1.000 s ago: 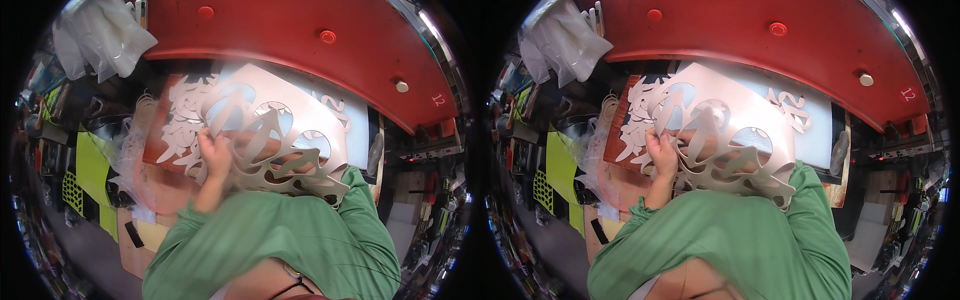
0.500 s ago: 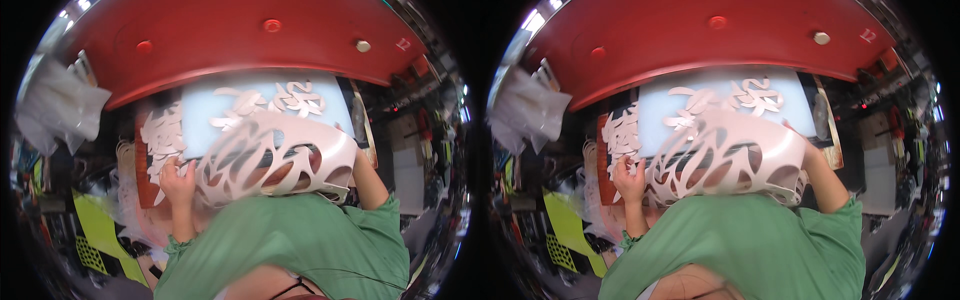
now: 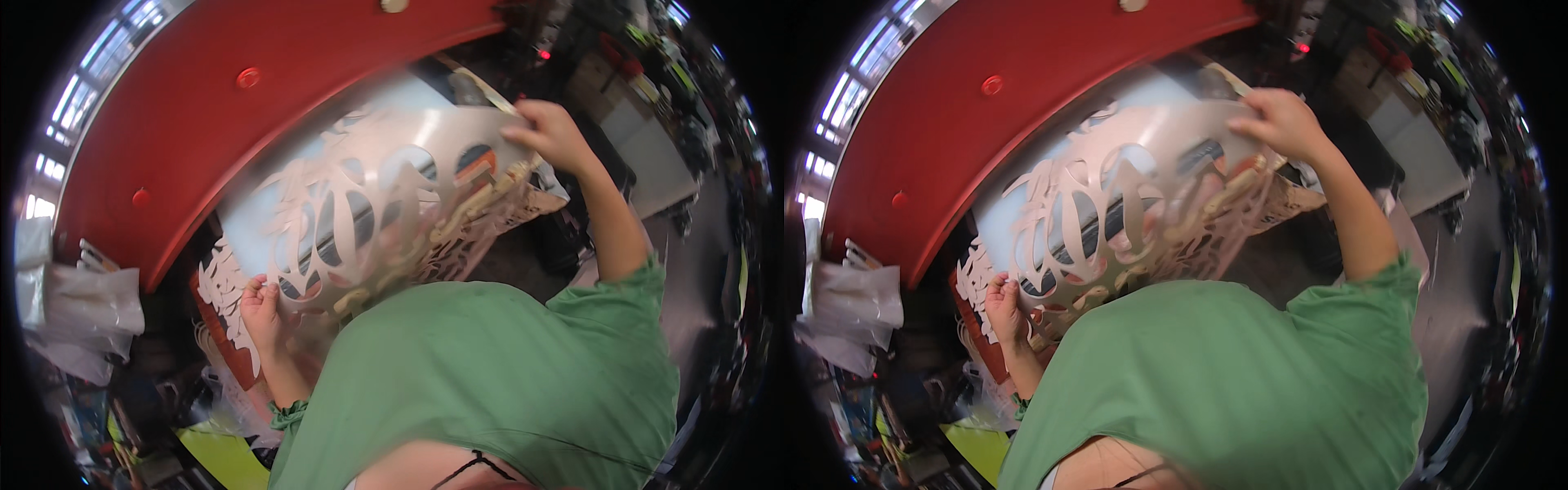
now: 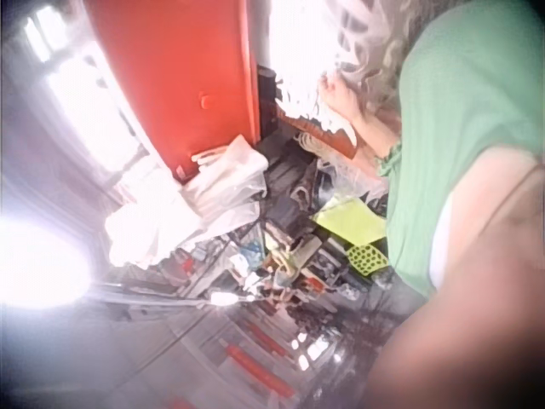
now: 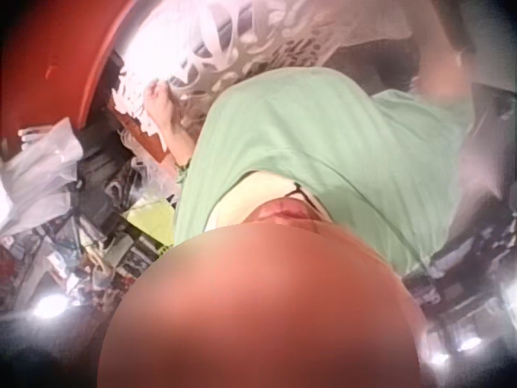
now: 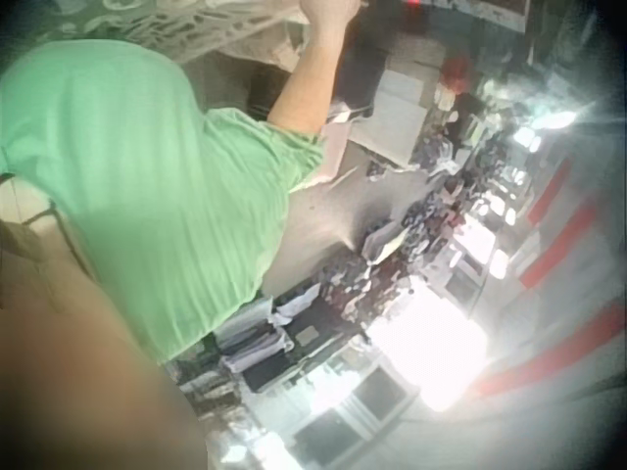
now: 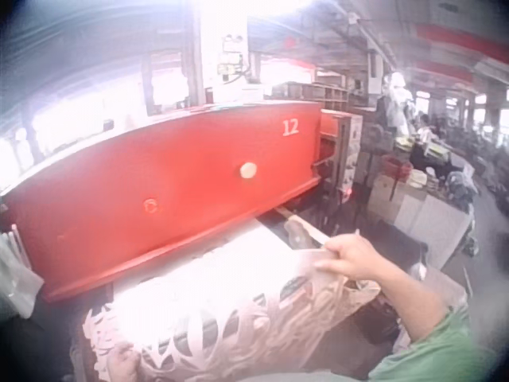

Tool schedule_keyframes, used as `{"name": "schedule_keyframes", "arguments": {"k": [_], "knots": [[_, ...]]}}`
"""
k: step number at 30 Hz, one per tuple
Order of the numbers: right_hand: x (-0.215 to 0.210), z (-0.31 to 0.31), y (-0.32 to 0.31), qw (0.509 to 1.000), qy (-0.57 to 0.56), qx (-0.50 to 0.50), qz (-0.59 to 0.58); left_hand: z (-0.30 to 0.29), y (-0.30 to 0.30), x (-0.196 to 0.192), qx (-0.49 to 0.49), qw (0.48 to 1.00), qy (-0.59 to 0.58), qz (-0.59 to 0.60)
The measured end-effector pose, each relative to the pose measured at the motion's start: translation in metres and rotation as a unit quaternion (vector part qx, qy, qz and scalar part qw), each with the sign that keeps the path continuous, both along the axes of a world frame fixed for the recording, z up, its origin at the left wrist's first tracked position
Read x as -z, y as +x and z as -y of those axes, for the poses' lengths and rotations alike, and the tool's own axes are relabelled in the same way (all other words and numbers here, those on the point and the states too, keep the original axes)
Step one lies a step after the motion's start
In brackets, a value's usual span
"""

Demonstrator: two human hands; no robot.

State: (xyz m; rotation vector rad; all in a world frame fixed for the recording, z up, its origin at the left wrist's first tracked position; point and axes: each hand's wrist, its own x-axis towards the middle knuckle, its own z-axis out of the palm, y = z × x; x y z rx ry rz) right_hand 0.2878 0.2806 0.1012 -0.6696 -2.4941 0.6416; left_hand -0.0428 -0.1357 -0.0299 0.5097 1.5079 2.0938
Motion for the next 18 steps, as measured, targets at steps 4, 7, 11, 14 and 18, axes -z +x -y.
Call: {"name": "schedule_keyframes", "arguments": {"k": [4,7,11,14,18], "knots": [[-0.004,-0.033,0.017,0.993,0.057,0.096,0.048,-0.046,0.022,-0.012,0.035,0.994,-0.057,-0.082],[-0.014,-0.043,0.056,0.985,0.083,0.145,0.038,-0.080,0.054,-0.013,0.115,0.993,0.002,-0.021],[-0.021,-0.043,0.141,0.972,0.164,0.167,0.026,-0.128,0.097,-0.007,0.234,0.972,0.001,-0.001],[-0.023,-0.036,0.215,0.957,0.143,0.246,0.058,-0.184,0.138,0.003,0.260,0.964,-0.044,0.009],[-0.025,-0.008,0.338,0.939,0.094,0.327,0.051,-0.241,0.216,0.002,0.313,0.950,0.001,0.014]]}}
